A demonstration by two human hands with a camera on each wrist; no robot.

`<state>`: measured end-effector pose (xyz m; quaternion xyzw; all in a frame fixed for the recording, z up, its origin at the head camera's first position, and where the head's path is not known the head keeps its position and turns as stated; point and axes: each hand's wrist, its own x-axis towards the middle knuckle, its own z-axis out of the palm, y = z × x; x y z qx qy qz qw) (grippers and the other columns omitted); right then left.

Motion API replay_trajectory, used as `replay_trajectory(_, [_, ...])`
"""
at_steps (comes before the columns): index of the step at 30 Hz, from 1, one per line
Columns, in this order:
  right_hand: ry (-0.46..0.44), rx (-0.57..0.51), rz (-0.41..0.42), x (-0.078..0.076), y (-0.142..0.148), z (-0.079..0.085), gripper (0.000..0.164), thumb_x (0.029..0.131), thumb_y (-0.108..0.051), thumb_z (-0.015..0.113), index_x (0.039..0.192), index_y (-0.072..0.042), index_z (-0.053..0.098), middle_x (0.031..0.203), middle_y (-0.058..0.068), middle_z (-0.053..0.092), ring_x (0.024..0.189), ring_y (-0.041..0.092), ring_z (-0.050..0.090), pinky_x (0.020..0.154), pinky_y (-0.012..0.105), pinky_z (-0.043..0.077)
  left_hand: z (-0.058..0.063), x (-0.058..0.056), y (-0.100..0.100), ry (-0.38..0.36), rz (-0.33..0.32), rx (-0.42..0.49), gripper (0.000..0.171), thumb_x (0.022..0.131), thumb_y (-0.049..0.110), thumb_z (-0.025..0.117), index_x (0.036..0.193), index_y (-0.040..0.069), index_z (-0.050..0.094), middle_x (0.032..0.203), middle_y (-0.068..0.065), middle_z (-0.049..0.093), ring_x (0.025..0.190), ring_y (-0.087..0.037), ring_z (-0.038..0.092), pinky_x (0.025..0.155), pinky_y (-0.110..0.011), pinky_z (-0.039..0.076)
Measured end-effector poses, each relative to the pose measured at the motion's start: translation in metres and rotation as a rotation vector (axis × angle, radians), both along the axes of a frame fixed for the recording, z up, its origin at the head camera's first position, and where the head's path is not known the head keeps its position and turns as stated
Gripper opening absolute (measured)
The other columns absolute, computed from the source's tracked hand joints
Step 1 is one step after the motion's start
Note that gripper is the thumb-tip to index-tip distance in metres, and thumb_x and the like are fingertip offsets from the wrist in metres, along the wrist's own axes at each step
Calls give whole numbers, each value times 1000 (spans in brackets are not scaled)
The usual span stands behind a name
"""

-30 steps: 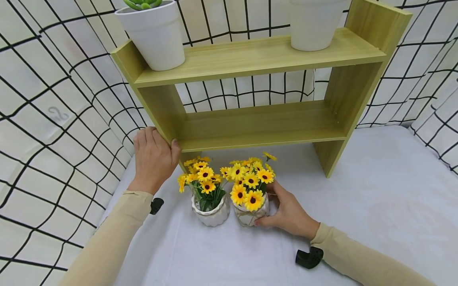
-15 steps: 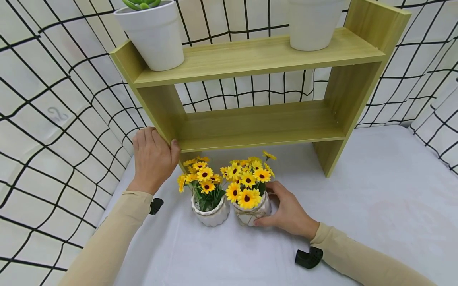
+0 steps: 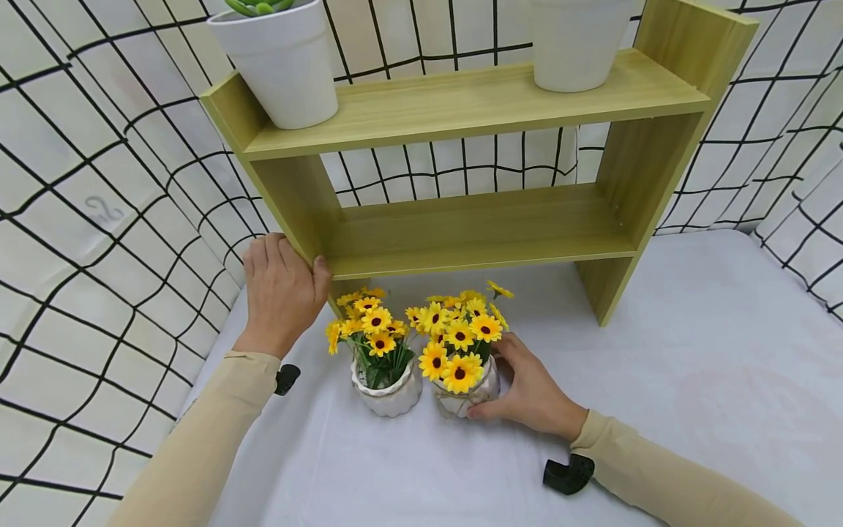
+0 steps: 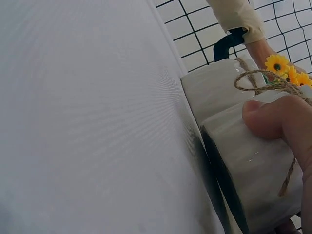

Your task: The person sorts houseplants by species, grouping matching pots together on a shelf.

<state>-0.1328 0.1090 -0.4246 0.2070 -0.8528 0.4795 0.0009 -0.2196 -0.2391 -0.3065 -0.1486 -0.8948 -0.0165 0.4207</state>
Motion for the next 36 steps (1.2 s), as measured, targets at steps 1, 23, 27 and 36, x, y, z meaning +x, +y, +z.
replay_trajectory(1, [5, 4, 2, 1, 0, 0, 95, 63, -42, 97, 143, -12, 54, 142, 1, 56, 132, 20, 55, 114, 50, 46, 0, 0, 0, -1, 0, 2, 46, 102, 32, 28, 102, -11, 44, 102, -31, 46, 100, -45, 38, 91, -55, 30])
replay_trajectory(23, [109, -73, -11, 12, 7, 50, 102, 62, -24, 98, 150, -19, 46, 146, -1, 54, 127, 19, 60, 110, 46, 52, 0, -1, -2, 17, -16, 3, 45, 102, 32, 30, 101, -11, 44, 100, -29, 47, 96, -43, 37, 88, -53, 29])
replay_trajectory(27, [116, -103, -16, 13, 8, 70, 108, 62, -21, 98, 154, -23, 41, 152, -3, 48, 133, 18, 56, 113, 50, 48, 1, -1, -2, 23, -19, 8, 46, 101, 33, 30, 100, -11, 44, 98, -28, 47, 95, -42, 37, 89, -53, 29])
replay_trajectory(36, [177, -146, -61, 12, 5, 108, 106, 63, -17, 98, 153, -24, 41, 151, -4, 48, 131, 15, 52, 112, 31, 48, -2, -1, -1, 42, -38, 24, 44, 101, 31, 31, 97, -11, 44, 96, -29, 48, 93, -43, 38, 88, -53, 30])
